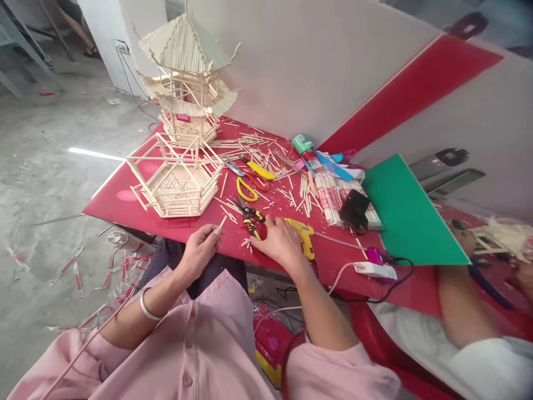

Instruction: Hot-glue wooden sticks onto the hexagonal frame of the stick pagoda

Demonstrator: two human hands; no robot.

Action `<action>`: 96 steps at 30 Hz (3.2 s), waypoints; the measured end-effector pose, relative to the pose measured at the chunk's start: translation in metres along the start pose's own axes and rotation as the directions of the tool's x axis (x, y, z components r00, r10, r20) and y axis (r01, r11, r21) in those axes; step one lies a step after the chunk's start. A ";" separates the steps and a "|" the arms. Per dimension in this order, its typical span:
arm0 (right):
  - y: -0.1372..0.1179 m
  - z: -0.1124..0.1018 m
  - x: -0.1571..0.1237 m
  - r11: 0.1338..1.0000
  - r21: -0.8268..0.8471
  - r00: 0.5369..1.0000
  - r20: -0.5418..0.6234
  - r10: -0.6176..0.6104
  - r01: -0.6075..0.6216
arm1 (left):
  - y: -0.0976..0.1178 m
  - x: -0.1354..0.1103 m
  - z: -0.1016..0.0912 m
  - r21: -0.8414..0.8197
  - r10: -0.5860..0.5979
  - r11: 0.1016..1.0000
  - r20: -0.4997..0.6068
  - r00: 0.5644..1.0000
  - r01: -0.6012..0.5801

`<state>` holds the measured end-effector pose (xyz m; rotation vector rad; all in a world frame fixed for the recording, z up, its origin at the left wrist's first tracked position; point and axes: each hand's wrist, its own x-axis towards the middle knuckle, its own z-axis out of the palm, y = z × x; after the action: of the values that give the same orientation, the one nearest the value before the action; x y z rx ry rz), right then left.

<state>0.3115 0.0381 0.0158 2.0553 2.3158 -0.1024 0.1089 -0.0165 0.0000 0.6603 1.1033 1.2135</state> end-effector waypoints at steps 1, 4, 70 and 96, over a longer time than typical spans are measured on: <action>0.005 -0.003 0.007 1.000 0.000 1.000 0.010 -0.013 0.013 | 0.001 0.002 -0.002 -0.002 -0.002 1.000 -0.009 1.000 0.002; 0.023 -0.015 0.024 0.979 0.205 0.994 0.105 -0.030 0.008 | 0.004 0.005 -0.004 0.006 0.000 1.000 -0.007 1.000 0.000; -0.006 -0.021 -0.054 0.876 0.483 0.942 0.289 -0.174 0.014 | 0.015 0.019 0.012 0.400 0.266 0.844 0.266 0.926 -0.357; 0.000 -0.019 -0.050 0.766 0.595 0.912 0.129 -0.389 0.243 | 0.024 0.035 -0.013 -0.061 -0.341 0.831 0.731 0.592 0.553</action>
<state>0.3178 -0.0102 0.0388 1.6462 2.6562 -1.1269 0.0866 0.0216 0.0061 0.4948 0.3823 0.5501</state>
